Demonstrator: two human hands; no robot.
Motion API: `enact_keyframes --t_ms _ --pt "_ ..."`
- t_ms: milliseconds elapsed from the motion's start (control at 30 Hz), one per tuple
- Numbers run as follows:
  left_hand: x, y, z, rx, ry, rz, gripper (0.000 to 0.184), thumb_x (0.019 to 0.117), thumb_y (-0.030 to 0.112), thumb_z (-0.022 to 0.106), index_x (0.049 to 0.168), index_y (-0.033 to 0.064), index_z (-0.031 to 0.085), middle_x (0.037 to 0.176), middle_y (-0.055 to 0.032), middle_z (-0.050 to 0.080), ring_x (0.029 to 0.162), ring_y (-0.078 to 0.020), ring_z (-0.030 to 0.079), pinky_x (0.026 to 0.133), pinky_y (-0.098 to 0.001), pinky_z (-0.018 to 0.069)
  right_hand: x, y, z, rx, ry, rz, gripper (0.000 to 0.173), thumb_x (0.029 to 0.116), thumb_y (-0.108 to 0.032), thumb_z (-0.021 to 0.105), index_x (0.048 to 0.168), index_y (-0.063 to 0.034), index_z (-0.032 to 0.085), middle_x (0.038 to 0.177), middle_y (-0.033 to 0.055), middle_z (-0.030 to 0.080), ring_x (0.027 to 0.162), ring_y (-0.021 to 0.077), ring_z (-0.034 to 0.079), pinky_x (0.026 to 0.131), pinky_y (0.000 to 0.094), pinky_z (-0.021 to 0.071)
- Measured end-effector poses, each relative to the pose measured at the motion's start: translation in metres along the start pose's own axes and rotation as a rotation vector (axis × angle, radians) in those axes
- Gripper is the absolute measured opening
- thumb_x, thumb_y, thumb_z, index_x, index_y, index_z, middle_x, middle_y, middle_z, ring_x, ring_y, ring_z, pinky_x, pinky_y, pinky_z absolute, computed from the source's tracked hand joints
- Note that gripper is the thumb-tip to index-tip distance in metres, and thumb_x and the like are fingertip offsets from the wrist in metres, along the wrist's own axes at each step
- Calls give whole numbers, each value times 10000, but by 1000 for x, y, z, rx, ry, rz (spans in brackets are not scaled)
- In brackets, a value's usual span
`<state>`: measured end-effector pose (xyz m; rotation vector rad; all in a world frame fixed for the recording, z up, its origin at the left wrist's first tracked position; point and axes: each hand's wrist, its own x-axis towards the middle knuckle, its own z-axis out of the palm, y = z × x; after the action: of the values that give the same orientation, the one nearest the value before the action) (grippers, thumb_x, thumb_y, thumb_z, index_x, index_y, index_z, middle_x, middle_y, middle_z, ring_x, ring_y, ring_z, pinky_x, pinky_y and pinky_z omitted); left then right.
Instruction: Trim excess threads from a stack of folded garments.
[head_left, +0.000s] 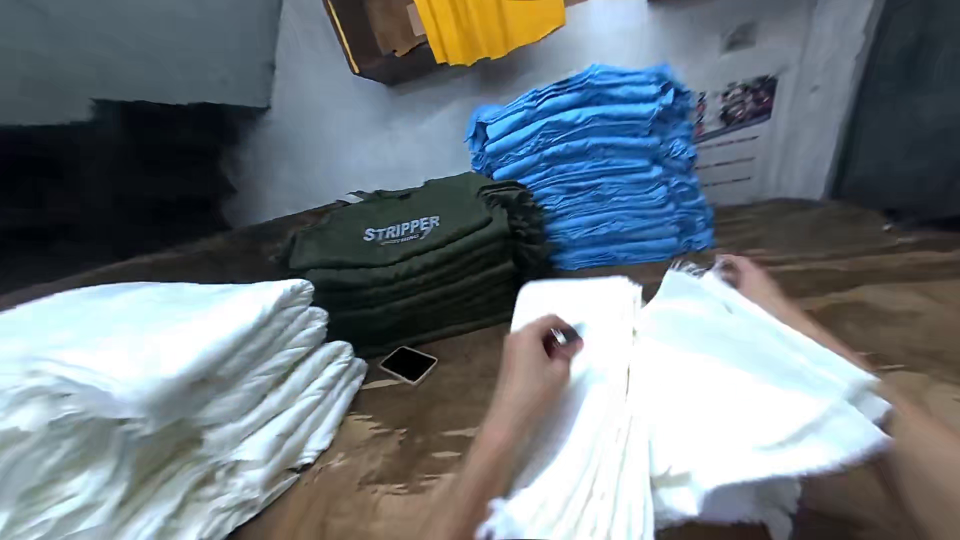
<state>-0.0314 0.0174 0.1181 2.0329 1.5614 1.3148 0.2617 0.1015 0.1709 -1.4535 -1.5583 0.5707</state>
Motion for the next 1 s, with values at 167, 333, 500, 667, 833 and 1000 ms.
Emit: enact_keyframes --t_ms 167,333,500,667,833,1000 --pt "-85 -11 60 -133 187 -53 241 808 60 634 993 132 772 792 52 680 663 -31 604 602 -230 514 -37 36 -28 213 402 -70 439 1031 -57 569 1434 55 436 1379 226 534 1216 246 565 1023 427 474" --pt "-78 -3 89 -362 584 -114 193 926 160 708 1076 41 719 772 22 629 648 -25 581 581 -178 496 -143 36 54 322 164 -510 266 1002 -235 619 1212 -72 600 1044 -2 681 911 73 677 800 299 601" --pt "-92 -12 55 -339 336 -172 530 884 378 784 1354 161 664 1176 -17 661 1015 -124 641 858 -294 559 -218 63 123 76 -60 -789 290 921 -267 759 1193 -171 724 1066 86 696 1020 181 655 881 312 564" --pt "-133 -37 24 -133 294 -21 410 911 310 753 1281 135 730 1125 -24 691 947 -83 679 764 -231 604 -217 66 78 167 -492 -729 86 918 -195 775 912 -114 801 975 86 722 947 163 669 845 320 563" --pt "-156 -33 14 -20 233 75 463 927 319 756 1321 86 692 1143 -46 683 915 -49 649 732 -185 565 -229 46 96 151 -85 -613 263 935 -382 754 870 -131 715 972 36 673 963 84 630 835 244 536" --pt "-157 -30 7 179 176 220 145 978 289 672 1041 246 795 1002 81 720 902 -71 631 783 -298 506 -239 52 131 36 140 -615 101 929 -284 743 931 -185 761 1023 30 636 951 73 582 813 199 487"
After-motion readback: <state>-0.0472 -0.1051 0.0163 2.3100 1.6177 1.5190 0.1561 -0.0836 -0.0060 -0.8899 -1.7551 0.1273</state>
